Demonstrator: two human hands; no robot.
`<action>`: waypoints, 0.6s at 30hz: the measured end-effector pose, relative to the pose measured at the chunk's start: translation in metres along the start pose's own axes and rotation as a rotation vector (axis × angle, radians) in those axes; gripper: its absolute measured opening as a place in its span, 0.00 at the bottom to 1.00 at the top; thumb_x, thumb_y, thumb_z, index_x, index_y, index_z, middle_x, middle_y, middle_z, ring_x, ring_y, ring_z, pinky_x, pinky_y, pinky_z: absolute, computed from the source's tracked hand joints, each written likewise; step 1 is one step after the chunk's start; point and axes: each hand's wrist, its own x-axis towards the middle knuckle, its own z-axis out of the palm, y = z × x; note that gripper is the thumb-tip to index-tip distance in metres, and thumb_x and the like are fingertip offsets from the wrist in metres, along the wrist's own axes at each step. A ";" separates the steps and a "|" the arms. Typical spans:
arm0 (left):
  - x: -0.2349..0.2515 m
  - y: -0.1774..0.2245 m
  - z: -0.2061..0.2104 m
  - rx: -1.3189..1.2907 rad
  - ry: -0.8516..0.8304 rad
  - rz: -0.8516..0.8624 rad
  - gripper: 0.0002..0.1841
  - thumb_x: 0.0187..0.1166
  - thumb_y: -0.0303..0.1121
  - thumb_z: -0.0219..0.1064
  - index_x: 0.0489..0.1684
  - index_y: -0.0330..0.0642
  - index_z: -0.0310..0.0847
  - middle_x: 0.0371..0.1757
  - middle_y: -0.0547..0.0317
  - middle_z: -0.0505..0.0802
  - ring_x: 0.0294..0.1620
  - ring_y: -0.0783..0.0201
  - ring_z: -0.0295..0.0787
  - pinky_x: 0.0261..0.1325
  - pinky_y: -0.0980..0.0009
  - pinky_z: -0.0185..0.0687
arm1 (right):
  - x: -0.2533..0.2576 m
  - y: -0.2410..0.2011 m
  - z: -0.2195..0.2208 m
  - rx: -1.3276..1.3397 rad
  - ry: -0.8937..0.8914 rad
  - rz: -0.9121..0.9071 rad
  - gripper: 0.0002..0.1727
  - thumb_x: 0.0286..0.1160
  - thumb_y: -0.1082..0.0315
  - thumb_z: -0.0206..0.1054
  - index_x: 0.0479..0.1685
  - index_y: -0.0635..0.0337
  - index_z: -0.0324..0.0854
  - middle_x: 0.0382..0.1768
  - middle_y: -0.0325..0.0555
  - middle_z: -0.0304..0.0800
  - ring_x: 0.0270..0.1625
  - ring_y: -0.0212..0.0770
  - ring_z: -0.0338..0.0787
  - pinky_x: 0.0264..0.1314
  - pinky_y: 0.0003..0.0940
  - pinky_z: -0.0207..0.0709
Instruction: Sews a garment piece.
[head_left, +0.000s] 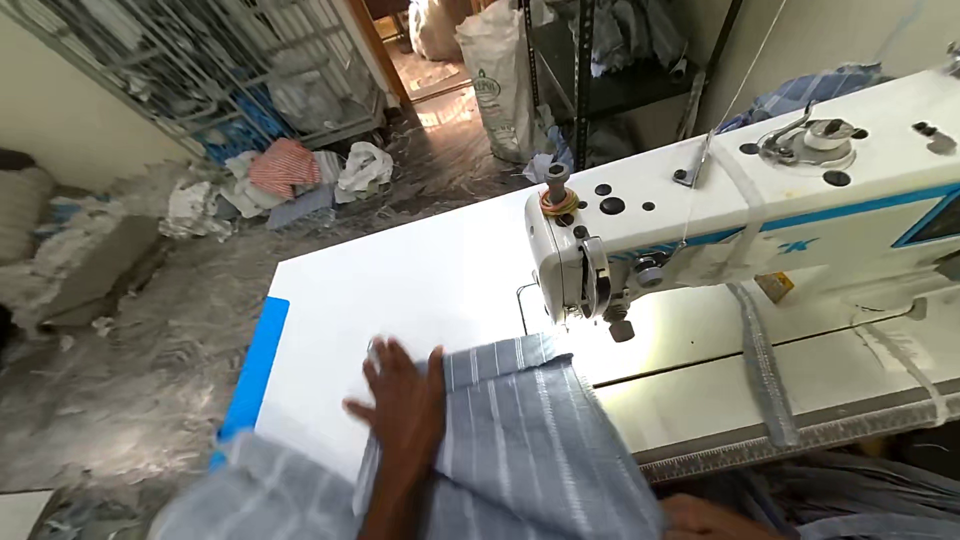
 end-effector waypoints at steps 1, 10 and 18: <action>-0.024 -0.012 -0.001 0.008 0.030 -0.015 0.45 0.87 0.67 0.36 0.95 0.41 0.51 0.94 0.34 0.56 0.92 0.26 0.48 0.77 0.12 0.38 | -0.012 0.012 -0.018 -0.160 0.016 0.086 0.16 0.85 0.64 0.56 0.37 0.66 0.85 0.29 0.49 0.86 0.34 0.42 0.86 0.40 0.47 0.79; -0.039 0.001 -0.022 -0.276 0.243 0.341 0.26 0.84 0.33 0.54 0.82 0.34 0.72 0.85 0.33 0.73 0.87 0.34 0.65 0.87 0.31 0.50 | 0.055 -0.083 -0.072 -0.269 0.291 0.295 0.23 0.94 0.50 0.50 0.55 0.59 0.84 0.34 0.44 0.94 0.27 0.38 0.92 0.33 0.36 0.88; -0.005 0.107 0.006 -0.613 0.008 0.815 0.13 0.76 0.38 0.76 0.53 0.45 0.92 0.50 0.56 0.93 0.52 0.59 0.89 0.55 0.60 0.87 | 0.137 -0.071 -0.086 0.103 0.537 0.127 0.15 0.88 0.60 0.63 0.42 0.66 0.79 0.21 0.46 0.89 0.20 0.37 0.90 0.24 0.30 0.86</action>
